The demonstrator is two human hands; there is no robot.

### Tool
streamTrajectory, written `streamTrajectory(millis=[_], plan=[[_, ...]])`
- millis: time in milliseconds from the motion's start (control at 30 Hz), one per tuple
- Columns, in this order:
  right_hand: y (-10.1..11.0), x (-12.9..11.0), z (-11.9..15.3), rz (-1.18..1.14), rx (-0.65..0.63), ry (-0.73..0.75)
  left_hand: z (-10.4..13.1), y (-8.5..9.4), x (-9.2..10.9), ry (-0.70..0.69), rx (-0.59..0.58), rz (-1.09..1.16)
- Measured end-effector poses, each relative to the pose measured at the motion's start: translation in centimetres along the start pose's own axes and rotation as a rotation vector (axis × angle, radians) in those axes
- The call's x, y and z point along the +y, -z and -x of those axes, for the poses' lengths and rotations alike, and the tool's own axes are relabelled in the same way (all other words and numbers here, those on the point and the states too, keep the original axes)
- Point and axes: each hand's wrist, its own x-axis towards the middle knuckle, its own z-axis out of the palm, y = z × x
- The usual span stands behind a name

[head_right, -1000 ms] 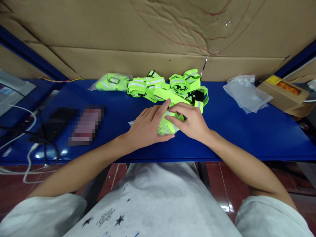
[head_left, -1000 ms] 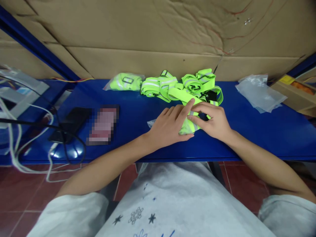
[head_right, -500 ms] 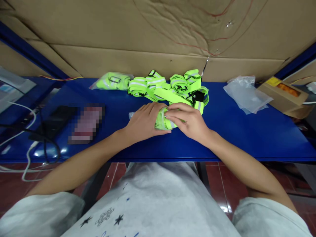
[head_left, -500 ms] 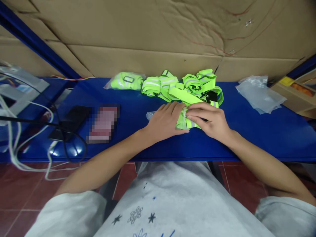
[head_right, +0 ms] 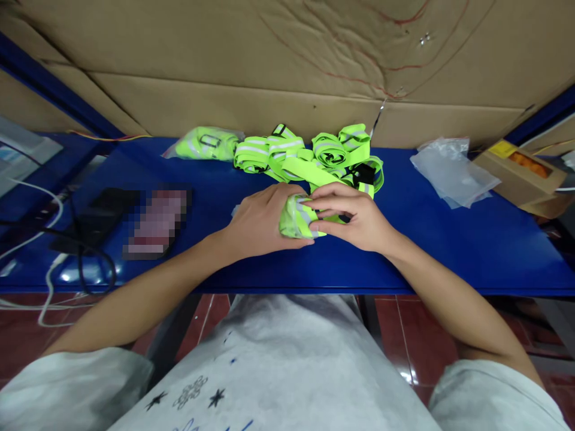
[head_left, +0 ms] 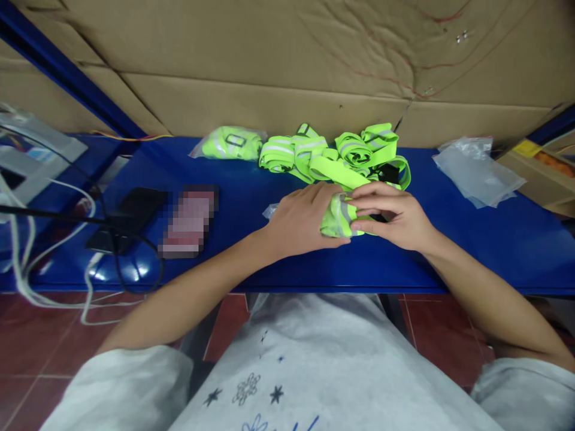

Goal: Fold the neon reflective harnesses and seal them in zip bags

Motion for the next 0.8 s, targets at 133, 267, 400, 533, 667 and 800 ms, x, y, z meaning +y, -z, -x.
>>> streamTrajectory(millis=[133,267,400,533,667,800], plan=[[-0.8,0.0,0.1,0.134,0.056,0.079,0.1,-0.2,0.3,-0.003,-0.028,-0.017],[-2.2,-0.5,0.0,0.174,0.127,0.143,0.3,-0.5,0.3,-0.071,0.025,-0.058],[-2.7,-1.3,-0.3,0.196,0.122,0.173,0.5,-0.5,0.3,-0.121,0.091,-0.175],[-2.3,-1.7,-0.5,0.099,-0.023,0.139,0.4,-0.1,0.3,-0.118,0.128,-0.204],[-1.9,-1.7,-0.6,-0.057,-0.183,0.116,0.3,0.4,0.5,-0.093,0.099,-0.207],[-2.1,-2.0,-1.0,-0.059,-0.239,0.135,0.4,0.7,1.0,-0.089,0.074,-0.245]])
